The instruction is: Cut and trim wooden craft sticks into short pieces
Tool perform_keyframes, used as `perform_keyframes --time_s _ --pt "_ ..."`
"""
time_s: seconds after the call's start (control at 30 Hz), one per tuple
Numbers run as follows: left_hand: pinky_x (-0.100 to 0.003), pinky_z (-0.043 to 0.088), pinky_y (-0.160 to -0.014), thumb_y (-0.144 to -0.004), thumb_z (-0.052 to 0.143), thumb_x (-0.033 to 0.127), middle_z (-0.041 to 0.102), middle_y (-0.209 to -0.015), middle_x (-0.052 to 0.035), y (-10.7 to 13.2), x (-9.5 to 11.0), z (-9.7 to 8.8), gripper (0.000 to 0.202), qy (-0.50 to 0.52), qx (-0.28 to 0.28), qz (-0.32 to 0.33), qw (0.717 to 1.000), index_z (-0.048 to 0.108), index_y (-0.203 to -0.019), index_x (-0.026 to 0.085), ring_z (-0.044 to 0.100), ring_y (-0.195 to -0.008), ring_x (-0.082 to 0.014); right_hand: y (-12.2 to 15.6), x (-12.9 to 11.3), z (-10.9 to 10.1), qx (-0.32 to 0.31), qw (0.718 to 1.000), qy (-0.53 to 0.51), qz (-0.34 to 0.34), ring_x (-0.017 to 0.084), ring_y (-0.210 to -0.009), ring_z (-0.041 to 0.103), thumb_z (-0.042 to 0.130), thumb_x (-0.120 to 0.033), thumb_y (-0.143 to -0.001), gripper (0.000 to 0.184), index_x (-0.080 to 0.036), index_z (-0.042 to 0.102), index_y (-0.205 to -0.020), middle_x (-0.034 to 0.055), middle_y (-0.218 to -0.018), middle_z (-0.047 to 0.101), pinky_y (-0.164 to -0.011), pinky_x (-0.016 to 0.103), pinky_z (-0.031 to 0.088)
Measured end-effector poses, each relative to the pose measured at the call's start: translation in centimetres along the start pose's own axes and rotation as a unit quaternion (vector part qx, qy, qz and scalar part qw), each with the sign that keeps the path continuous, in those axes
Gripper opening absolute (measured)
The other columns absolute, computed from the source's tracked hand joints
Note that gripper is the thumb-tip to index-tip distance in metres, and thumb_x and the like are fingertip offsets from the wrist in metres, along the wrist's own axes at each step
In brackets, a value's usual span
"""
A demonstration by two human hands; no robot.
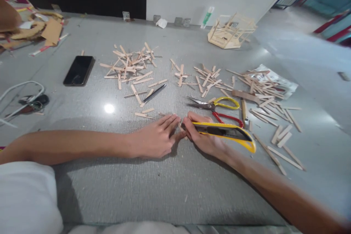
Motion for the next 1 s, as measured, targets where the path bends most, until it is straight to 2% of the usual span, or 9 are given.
perform_keyframes --time_s 0.3,0.53,0.7,0.83,1.0 --pt "-0.050 0.045 -0.120 -0.098 0.059 0.030 0.061 -0.143 -0.0360 0.0 -0.1 -0.3 0.061 -0.004 -0.002 0.004 1.000 0.052 -0.147 -0.007 0.063 -0.137 -0.0397 0.7 0.6 0.2 0.014 0.998 -0.047 0.029 0.018 -0.057 0.059 0.044 -0.051 -0.111 0.046 -0.028 0.042 -0.072 -0.0037 -0.058 0.059 -0.061 0.035 0.047" --pt "-0.051 0.044 -0.120 -0.097 0.063 0.029 0.063 -0.139 -0.0379 0.0 0.0 -0.5 0.063 0.031 0.015 -0.001 0.999 0.052 -0.145 -0.010 0.063 -0.136 -0.0409 0.7 0.4 0.1 0.023 0.999 -0.028 0.020 0.019 -0.058 0.057 0.048 -0.052 -0.109 0.045 -0.028 0.044 -0.071 -0.0038 -0.058 0.054 -0.058 0.036 0.045" --pt "-0.050 0.045 -0.120 -0.097 0.060 0.026 0.065 -0.136 -0.0379 0.0 0.1 -0.5 0.060 0.015 0.029 0.004 0.999 0.054 -0.143 -0.012 0.065 -0.133 -0.0405 0.4 0.0 0.1 0.019 1.000 -0.015 0.012 0.020 -0.058 0.056 0.047 -0.056 -0.108 0.045 -0.028 0.047 -0.072 -0.0028 -0.059 0.053 -0.056 0.036 0.043" --pt "-0.051 0.045 -0.119 -0.096 0.061 0.025 0.065 -0.135 -0.0388 0.0 0.1 -0.4 0.058 0.006 0.032 0.006 0.999 0.056 -0.140 -0.012 0.065 -0.133 -0.0414 0.3 -0.8 0.1 0.040 0.999 0.023 0.000 0.019 -0.055 0.050 0.042 -0.054 -0.109 0.047 -0.028 0.039 -0.071 -0.0021 -0.061 0.048 -0.059 0.037 0.042" --pt "-0.052 0.042 -0.123 -0.095 0.068 0.036 0.059 -0.142 -0.0404 0.0 -0.1 0.1 0.063 0.043 -0.001 -0.005 0.999 0.061 -0.135 -0.013 0.060 -0.138 -0.0435 0.3 -1.6 0.2 0.049 0.998 0.039 -0.006 0.018 -0.048 0.042 0.040 -0.054 -0.109 0.049 -0.027 0.033 -0.069 -0.0029 -0.055 0.043 -0.056 0.036 0.038"
Point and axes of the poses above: each hand's wrist, its own y-axis away from the middle knuckle, its own z-axis out of the palm, x = y × z, the point moved 5 cm from there along -y, towards the middle knuckle
